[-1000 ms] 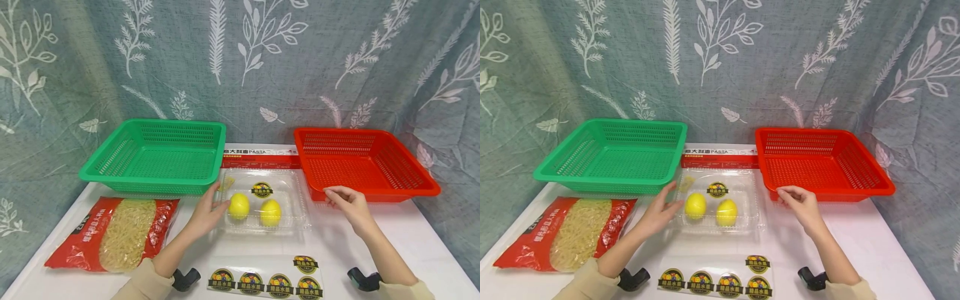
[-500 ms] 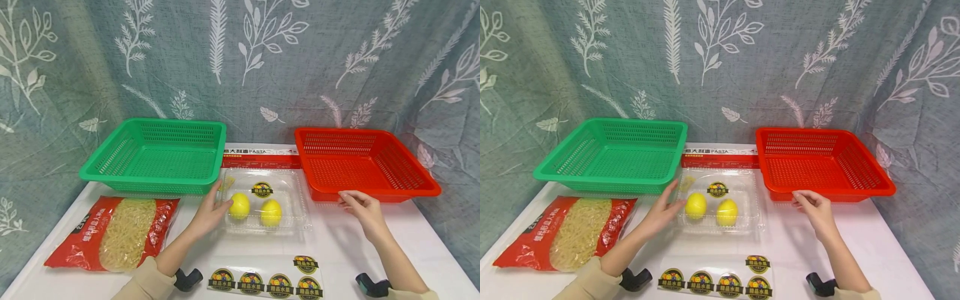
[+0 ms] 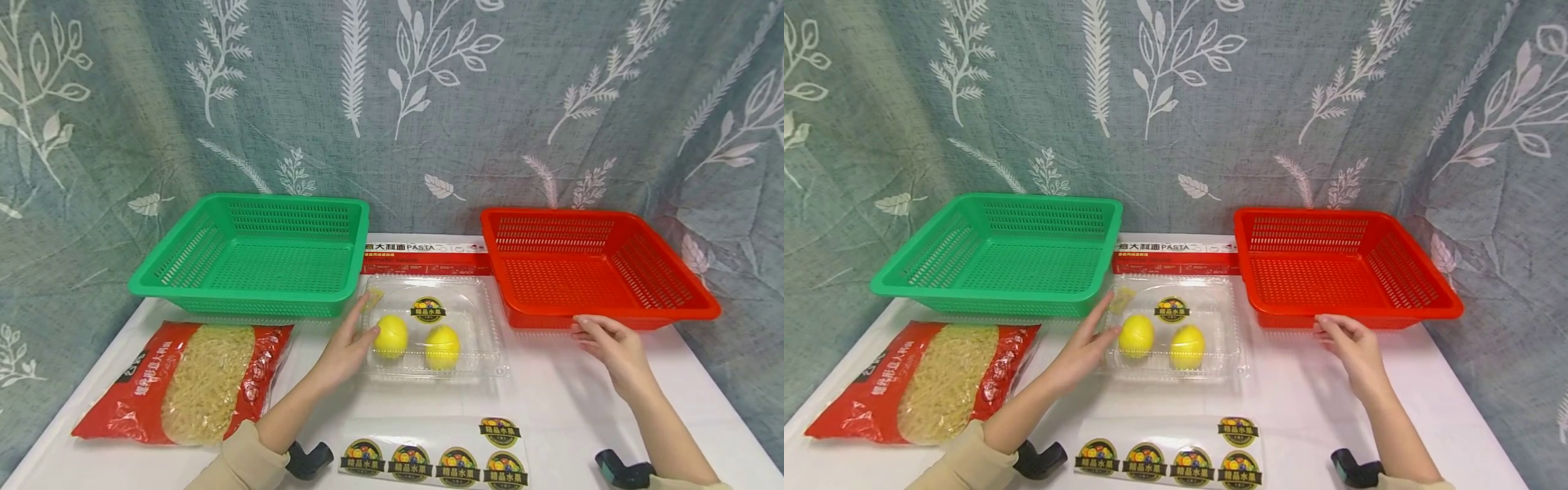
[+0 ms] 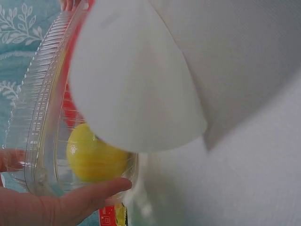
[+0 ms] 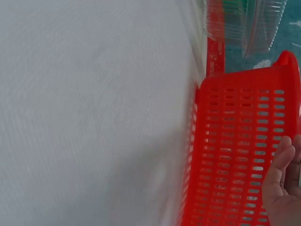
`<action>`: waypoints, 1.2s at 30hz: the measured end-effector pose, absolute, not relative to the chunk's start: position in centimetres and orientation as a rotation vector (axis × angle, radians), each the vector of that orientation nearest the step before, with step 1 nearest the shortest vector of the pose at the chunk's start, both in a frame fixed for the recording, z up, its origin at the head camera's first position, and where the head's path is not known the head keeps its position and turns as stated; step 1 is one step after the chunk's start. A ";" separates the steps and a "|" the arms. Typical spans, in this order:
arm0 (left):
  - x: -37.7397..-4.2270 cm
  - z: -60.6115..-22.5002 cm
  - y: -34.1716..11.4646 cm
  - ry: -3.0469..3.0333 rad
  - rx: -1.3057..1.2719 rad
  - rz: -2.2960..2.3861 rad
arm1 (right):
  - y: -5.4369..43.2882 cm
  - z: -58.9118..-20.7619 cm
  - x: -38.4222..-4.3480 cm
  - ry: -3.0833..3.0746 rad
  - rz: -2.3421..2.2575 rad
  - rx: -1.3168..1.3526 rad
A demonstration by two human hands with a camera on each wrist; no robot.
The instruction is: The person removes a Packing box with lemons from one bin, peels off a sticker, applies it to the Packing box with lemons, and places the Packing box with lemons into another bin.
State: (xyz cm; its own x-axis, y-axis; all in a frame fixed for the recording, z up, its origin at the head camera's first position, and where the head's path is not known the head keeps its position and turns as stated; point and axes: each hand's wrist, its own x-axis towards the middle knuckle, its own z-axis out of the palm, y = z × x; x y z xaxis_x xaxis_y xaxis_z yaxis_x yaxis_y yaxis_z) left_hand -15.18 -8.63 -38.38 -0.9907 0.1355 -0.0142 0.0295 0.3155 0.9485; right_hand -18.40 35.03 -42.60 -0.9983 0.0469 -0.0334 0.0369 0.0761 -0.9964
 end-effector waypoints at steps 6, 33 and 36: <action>-15.2 -38.3 -8.5 2.452 0.141 1.837 | 36.0 -43.3 -18.7 -2.224 2.174 -0.102; -15.3 -37.5 -8.1 2.494 0.105 1.823 | 33.3 -37.0 -16.6 -1.825 2.761 -0.243; -15.3 -37.3 -8.1 2.501 0.119 1.824 | 33.4 -37.1 -16.8 -1.735 2.824 -0.242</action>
